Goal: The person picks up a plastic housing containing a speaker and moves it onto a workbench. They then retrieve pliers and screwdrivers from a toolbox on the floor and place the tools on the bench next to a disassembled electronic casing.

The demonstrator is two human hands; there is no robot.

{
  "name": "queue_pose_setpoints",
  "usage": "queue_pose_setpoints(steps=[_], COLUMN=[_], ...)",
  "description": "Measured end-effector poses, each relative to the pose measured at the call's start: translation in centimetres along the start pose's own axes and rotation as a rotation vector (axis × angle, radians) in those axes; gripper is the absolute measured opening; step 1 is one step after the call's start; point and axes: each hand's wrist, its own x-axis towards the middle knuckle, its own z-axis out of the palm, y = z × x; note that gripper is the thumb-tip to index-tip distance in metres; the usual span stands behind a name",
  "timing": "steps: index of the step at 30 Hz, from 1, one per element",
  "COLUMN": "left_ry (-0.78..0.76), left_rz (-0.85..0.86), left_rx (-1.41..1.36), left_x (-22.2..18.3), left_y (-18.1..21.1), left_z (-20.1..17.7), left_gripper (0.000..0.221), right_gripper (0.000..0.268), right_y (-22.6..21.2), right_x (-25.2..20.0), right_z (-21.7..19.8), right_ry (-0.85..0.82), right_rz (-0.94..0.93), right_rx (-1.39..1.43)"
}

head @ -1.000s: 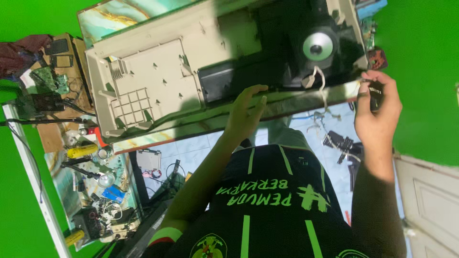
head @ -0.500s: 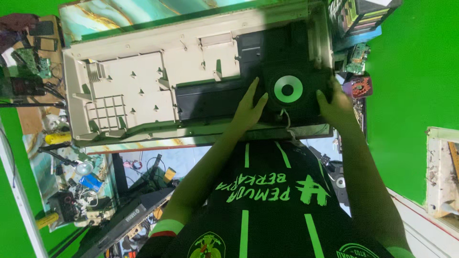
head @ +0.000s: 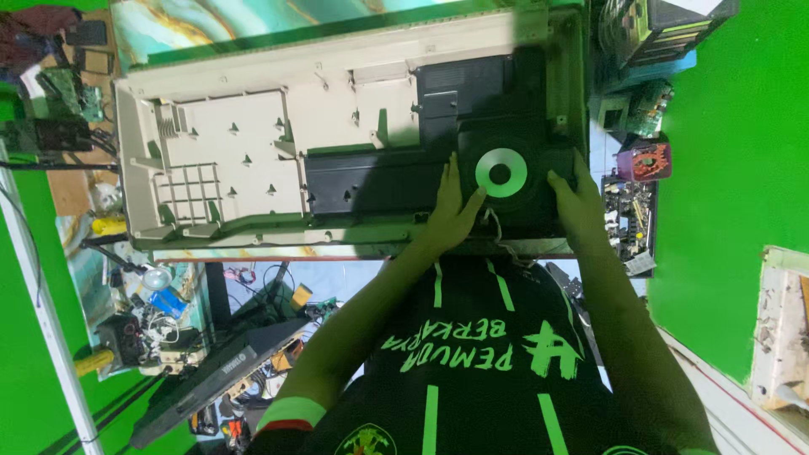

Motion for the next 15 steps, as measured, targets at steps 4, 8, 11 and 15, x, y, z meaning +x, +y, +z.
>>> queue_pose_setpoints(steps=[4, 8, 11, 15], left_ry=[0.005, 0.036, 0.067, 0.085], left_rz=[0.019, 0.062, 0.124, 0.183], left_rx=[-0.013, -0.05, -0.003, -0.127], left_x=[-1.5, -2.6, -3.0, -3.2], left_y=[1.3, 4.2, 6.1, 8.0], left_z=[-0.1, -0.9, -1.4, -2.6], left_gripper=[0.091, 0.09, 0.088, 0.09], right_gripper=[0.067, 0.067, 0.066, 0.067], right_y=[-0.5, -2.7, -3.9, -4.6], right_x=[-1.4, -2.5, -3.1, -3.6], right_z=[-0.2, -0.6, -1.1, -1.1], right_ry=[-0.009, 0.034, 0.047, 0.038], right_rz=[-0.017, -0.082, -0.133, -0.219], right_rx=[0.1, 0.047, 0.03, 0.057])
